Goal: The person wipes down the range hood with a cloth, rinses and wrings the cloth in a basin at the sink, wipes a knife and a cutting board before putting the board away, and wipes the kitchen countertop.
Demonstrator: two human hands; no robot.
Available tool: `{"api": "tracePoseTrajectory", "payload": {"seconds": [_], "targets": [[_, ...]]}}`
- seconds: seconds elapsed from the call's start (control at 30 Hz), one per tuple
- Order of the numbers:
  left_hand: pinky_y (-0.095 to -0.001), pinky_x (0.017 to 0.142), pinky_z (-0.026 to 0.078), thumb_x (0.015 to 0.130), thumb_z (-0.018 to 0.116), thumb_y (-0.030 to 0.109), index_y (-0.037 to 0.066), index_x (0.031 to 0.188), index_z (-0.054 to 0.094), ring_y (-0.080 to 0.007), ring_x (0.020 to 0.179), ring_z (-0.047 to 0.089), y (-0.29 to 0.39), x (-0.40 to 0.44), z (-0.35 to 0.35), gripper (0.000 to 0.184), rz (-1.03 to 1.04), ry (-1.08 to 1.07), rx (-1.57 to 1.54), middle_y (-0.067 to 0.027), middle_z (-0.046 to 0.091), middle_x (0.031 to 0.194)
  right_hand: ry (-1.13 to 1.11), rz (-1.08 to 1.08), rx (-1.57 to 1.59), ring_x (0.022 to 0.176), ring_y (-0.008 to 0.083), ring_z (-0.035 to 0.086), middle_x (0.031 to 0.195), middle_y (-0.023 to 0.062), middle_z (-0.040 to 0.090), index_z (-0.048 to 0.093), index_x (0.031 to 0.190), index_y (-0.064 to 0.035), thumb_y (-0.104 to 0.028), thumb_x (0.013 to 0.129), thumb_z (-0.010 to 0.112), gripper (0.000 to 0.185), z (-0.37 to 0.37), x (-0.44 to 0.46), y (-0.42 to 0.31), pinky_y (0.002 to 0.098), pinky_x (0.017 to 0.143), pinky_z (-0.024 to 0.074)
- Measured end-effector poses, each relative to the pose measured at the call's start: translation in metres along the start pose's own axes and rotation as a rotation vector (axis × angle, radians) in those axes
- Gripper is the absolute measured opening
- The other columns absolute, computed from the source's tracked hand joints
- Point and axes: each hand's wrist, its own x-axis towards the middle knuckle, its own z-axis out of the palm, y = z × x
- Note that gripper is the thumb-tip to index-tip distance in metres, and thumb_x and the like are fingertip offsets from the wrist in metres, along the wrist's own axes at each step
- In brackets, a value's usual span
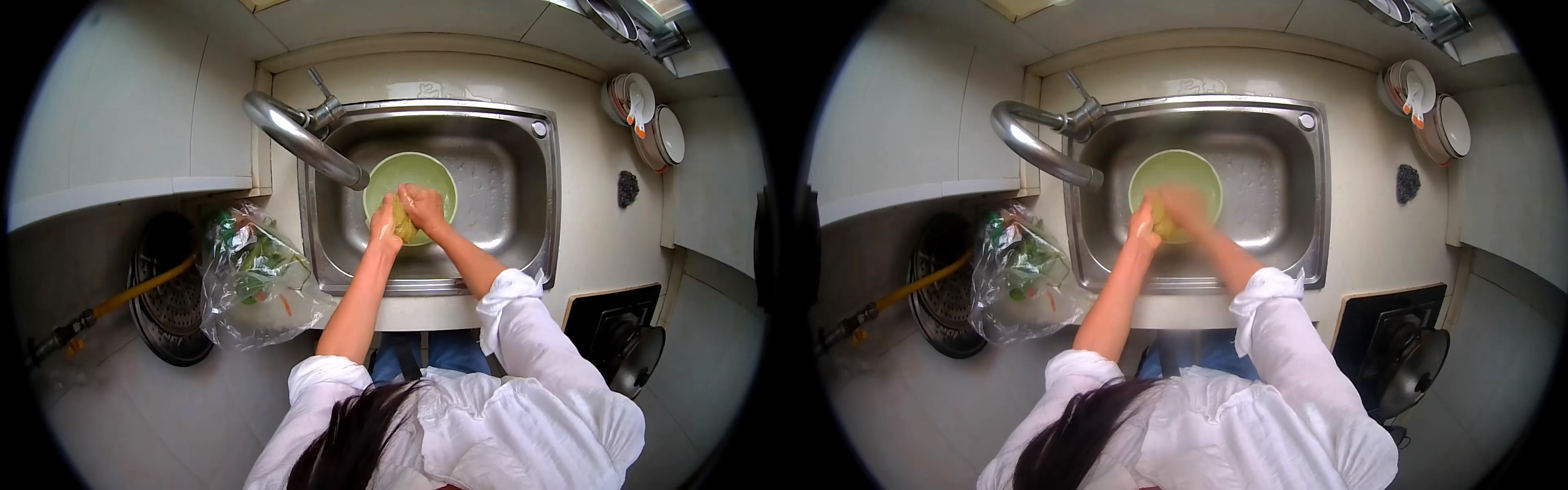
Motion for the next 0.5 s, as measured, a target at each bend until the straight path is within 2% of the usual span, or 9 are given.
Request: {"api": "tracePoseTrajectory", "payload": {"seconds": [0.07, 0.13, 0.2, 0.27, 0.3, 0.33, 0.4, 0.43, 0.5], "targets": [[-0.0351, 0.080, 0.049, 0.093, 0.052, 0.030, 0.001, 0.119, 0.047, -0.0196, 0.094, 0.058, 0.001, 0.003, -0.007, 0.039, -0.002, 0.015, 0.025, -0.0092, 0.057, 0.107, -0.063, 0.000, -0.072, 0.064, 0.0386, 0.057, 0.068, 0.0162, 0.058, 0.055, 0.071, -0.0042, -0.031, 0.089, 0.052, 0.033, 0.005, 0.008, 0.020, 0.0454, 0.056, 0.0436], [-0.0297, 0.063, 0.044, 0.091, 0.055, 0.026, 0.010, 0.121, 0.047, -0.0120, 0.076, 0.054, 0.002, 0.001, -0.018, 0.035, 0.139, -0.121, 0.096, -0.0027, 0.058, 0.096, 0.157, -0.003, -0.138, 0.078, 0.0378, 0.058, 0.083, 0.0170, 0.058, 0.055, 0.081, -0.0061, -0.030, 0.089, 0.052, 0.025, 0.004, 0.010, 0.028, 0.0457, 0.063, 0.0442], [-0.0390, 0.078, 0.044, 0.090, 0.055, 0.023, 0.018, 0.139, 0.029, -0.0159, 0.089, 0.053, 0.003, 0.007, -0.028, 0.056, 0.118, -0.125, 0.145, -0.0044, 0.053, 0.112, 0.159, 0.012, -0.165, 0.088, 0.0375, 0.056, 0.095, 0.0175, 0.054, 0.055, 0.093, -0.0084, -0.027, 0.087, 0.053, 0.020, 0.015, -0.001, 0.042, 0.0460, 0.069, 0.0449], [-0.0631, 0.099, 0.021, 0.090, 0.056, 0.029, 0.024, 0.146, 0.008, -0.0296, 0.125, 0.038, 0.003, 0.010, -0.031, 0.074, -0.024, -0.019, 0.311, -0.0080, 0.033, 0.142, -0.196, -0.132, -0.304, 0.088, 0.0383, 0.057, 0.098, 0.0179, 0.054, 0.055, 0.100, -0.0092, -0.022, 0.084, 0.055, 0.020, 0.048, -0.025, 0.074, 0.0457, 0.073, 0.0466], [-0.0695, 0.098, 0.004, 0.088, 0.058, 0.033, 0.031, 0.145, -0.003, -0.0332, 0.132, 0.028, -0.007, 0.023, -0.043, 0.083, -0.019, -0.164, 0.179, -0.0062, 0.017, 0.150, -0.514, -0.134, -0.223, 0.090, 0.0374, 0.058, 0.099, 0.0174, 0.056, 0.057, 0.099, -0.0085, -0.016, 0.079, 0.057, 0.021, 0.025, -0.019, 0.052, 0.0452, 0.076, 0.0475], [-0.0695, 0.098, 0.004, 0.088, 0.058, 0.033, 0.031, 0.145, -0.003, -0.0332, 0.132, 0.028, -0.007, 0.022, -0.042, 0.083, -0.019, -0.163, 0.179, -0.0062, 0.017, 0.150, -0.515, -0.134, -0.222, 0.090, 0.0374, 0.058, 0.099, 0.0174, 0.056, 0.057, 0.099, -0.0085, -0.016, 0.079, 0.057, 0.021, 0.017, -0.014, 0.042, 0.0452, 0.076, 0.0475], [-0.0686, 0.099, 0.006, 0.089, 0.056, 0.034, 0.030, 0.145, -0.002, -0.0324, 0.131, 0.030, -0.002, 0.020, -0.035, 0.080, -0.111, -0.151, 0.109, -0.0056, 0.019, 0.149, -0.404, 0.325, -0.172, 0.091, 0.0375, 0.058, 0.096, 0.0172, 0.059, 0.057, 0.094, -0.0064, -0.008, 0.075, 0.058, 0.019, 0.012, -0.005, 0.035, 0.0464, 0.076, 0.0478], [-0.0688, 0.098, 0.012, 0.090, 0.054, 0.034, 0.031, 0.145, -0.002, -0.0343, 0.129, 0.031, -0.002, 0.024, -0.034, 0.079, -0.117, -0.148, 0.122, -0.0059, 0.021, 0.148, -0.131, 0.408, -0.015, 0.080, 0.0299, 0.061, 0.086, 0.0131, 0.060, 0.056, 0.086, -0.0058, -0.004, 0.069, 0.060, 0.018, 0.032, -0.003, 0.043, 0.0401, 0.068, 0.0491], [-0.0664, 0.096, 0.021, 0.091, 0.054, 0.033, 0.028, 0.145, 0.003, -0.0339, 0.125, 0.036, -0.006, 0.041, -0.037, 0.074, -0.128, -0.184, 0.018, -0.0075, 0.028, 0.143, -0.241, 0.447, 0.263, 0.075, 0.0243, 0.058, 0.081, 0.0098, 0.058, 0.054, 0.084, -0.0064, -0.004, 0.067, 0.061, 0.019, 0.023, -0.004, 0.025, 0.0357, 0.065, 0.0476]]}}
